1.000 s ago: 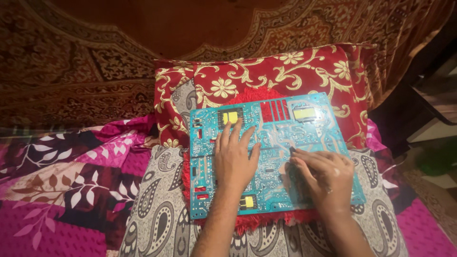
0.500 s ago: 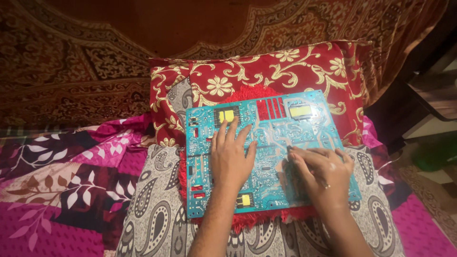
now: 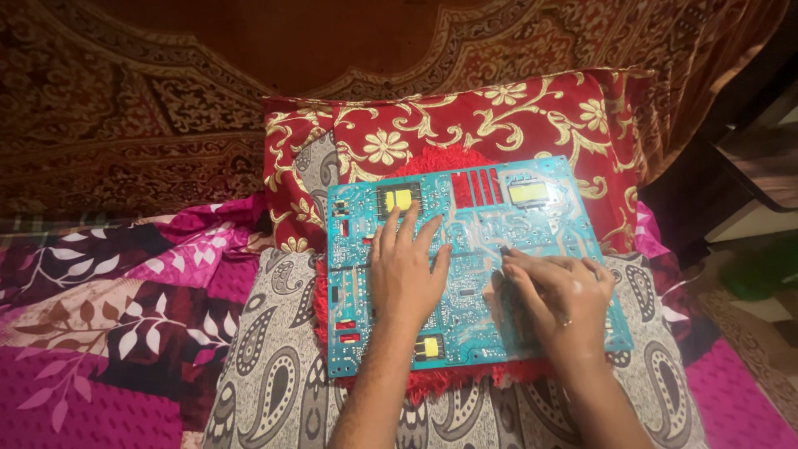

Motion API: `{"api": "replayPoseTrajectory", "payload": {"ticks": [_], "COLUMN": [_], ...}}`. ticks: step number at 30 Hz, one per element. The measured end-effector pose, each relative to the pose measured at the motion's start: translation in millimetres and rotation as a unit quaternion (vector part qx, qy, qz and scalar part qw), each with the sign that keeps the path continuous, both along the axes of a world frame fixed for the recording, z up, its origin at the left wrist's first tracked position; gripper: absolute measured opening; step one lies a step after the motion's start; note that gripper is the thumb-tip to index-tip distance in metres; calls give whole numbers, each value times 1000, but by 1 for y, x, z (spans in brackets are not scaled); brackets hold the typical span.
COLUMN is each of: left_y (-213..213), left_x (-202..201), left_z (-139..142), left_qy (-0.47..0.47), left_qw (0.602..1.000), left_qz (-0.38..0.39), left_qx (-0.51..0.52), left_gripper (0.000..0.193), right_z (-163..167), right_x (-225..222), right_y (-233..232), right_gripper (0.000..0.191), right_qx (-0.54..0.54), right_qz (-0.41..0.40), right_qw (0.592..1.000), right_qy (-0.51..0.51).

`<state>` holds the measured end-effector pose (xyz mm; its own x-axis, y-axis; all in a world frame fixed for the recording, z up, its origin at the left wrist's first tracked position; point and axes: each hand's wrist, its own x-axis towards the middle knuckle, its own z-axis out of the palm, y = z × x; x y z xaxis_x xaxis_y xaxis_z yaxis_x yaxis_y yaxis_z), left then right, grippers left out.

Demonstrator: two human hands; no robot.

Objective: The person sits on a bed with a large teal circuit board resting on a pillow on their lap. They hold the board steady with one hand while using a pen-shaped handheld tool, appearing to solder or probe points on the board, repositioning the tool across different areas throughout the clip.

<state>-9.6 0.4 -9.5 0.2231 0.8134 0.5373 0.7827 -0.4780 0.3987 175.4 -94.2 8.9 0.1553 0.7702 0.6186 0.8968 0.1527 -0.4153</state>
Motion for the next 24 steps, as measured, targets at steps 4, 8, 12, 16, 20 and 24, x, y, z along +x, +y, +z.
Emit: {"api": "replayPoseTrajectory", "payload": {"ticks": [4,8,12,16,20,24], "left_y": [0,0,-1,-2,-1,-1], "left_x": [0,0,0,0,0,0], "left_z": [0,1,1,1,1,1], "left_qy": [0,-5,-8,-6,-7,-7], "left_qw": [1000,1000,1000,1000,1000,1000], "left_qz": [0,-2,-2,-2,-2,-1], "left_qx": [-2,1,-2,-1,0,-2], "left_gripper": [46,46,45,45,45,45], "right_z": [3,8,10,12,15,16], "right_x": [-1,1,1,-1,-1,-2], "right_y": [0,2,-6,-14,-6,-8], "right_gripper": [20,19,18,19,20,20], "right_qx": [-18,-1,4,-5,-13,-18], "right_qz": [-3,16,49,34,32,25], "right_qw": [1000,1000,997,998,996,996], "right_qy": [9,17,53,51,86,82]}}
